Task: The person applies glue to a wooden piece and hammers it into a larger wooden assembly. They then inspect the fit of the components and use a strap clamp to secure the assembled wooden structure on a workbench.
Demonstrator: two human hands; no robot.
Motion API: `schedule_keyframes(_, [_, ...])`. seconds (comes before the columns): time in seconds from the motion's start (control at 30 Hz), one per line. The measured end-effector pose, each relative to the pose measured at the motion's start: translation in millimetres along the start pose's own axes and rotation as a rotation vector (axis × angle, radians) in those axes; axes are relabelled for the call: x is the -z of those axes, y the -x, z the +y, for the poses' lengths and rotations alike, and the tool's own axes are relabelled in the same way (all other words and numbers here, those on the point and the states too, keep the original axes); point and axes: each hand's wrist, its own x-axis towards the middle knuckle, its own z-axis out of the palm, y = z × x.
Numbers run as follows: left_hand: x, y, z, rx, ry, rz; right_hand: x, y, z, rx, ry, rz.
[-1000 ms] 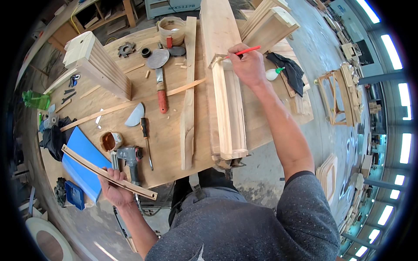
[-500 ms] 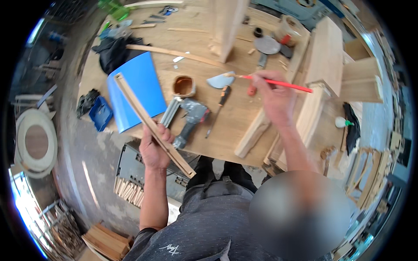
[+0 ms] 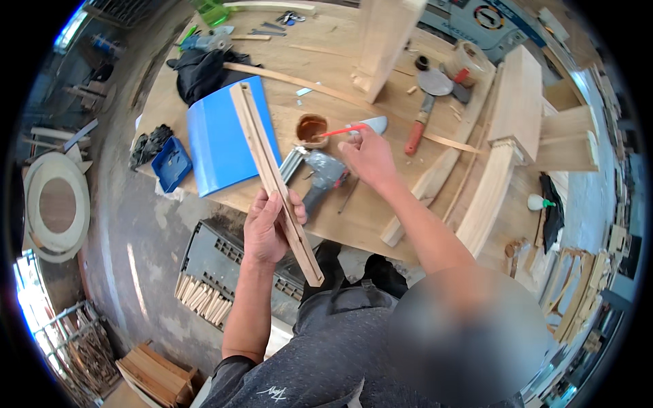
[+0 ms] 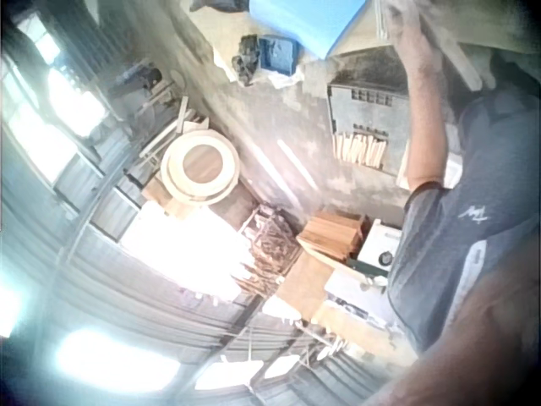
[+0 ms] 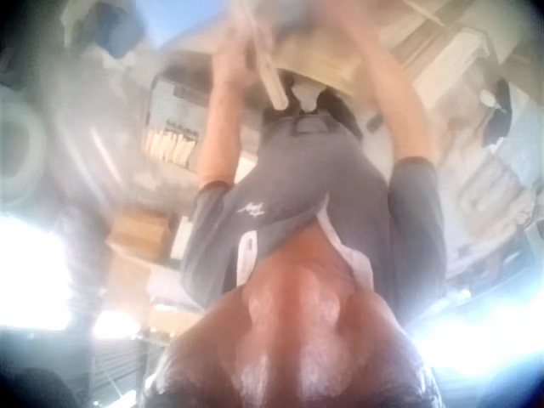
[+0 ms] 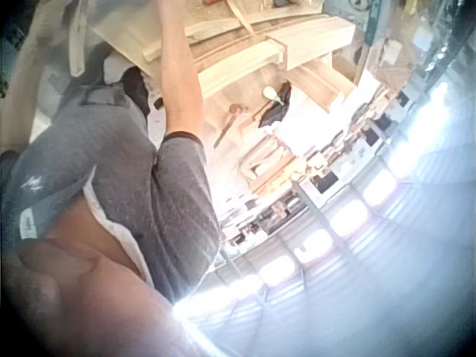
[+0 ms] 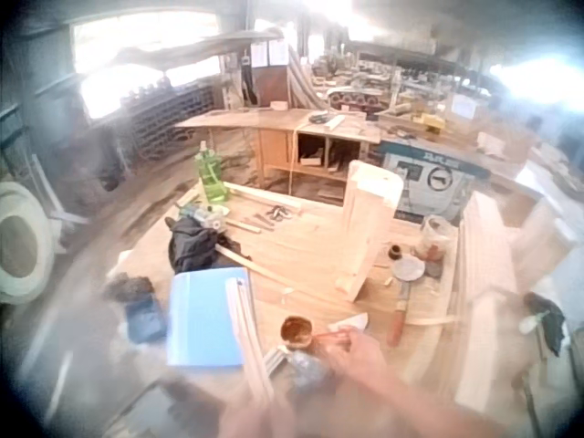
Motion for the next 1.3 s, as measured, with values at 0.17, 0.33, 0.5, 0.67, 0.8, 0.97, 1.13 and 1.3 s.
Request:
schedule_keyframes(0.17, [-59.2,1.8,-24.9,-0.051,-0.176,-0.077,93.0,66.6,9.3,-0.092,-0.019,0.025])
schedule_keyframes(0.33, [-140.0,8.2,-75.2,-0.122,-0.512,-0.174,190.6,155.1,27.3,-0.119,-0.179,0.050])
schedule_keyframes(0.5, [-224.1,12.5,-161.4,-0.099,-0.790,-0.295,299.0,246.9,124.3,-0.218,-0.040,0.299])
schedule_keyframes(0.67, [-281.3,-1.8,-240.6,-0.130,-1.110,-0.376,383.7,336.0,306.8,-0.360,0.339,0.466])
schedule_keyframes(0.8, [-323.7,-15.0,-265.0,-0.083,-1.377,-0.347,406.6,379.5,370.1,-0.593,0.607,0.447])
schedule_keyframes(0.97, [-328.6,-32.9,-290.0,-0.146,-1.473,-0.364,413.6,388.5,420.6,-0.727,0.610,0.285])
schedule_keyframes(1.13, [-336.7,-39.9,-299.5,-0.143,-1.595,-0.329,418.2,391.1,443.0,-0.700,0.602,0.234])
schedule_keyframes(1.3, [-311.6,-55.5,-315.1,-0.226,-1.571,-0.329,418.9,389.6,418.4,-0.686,0.352,0.152])
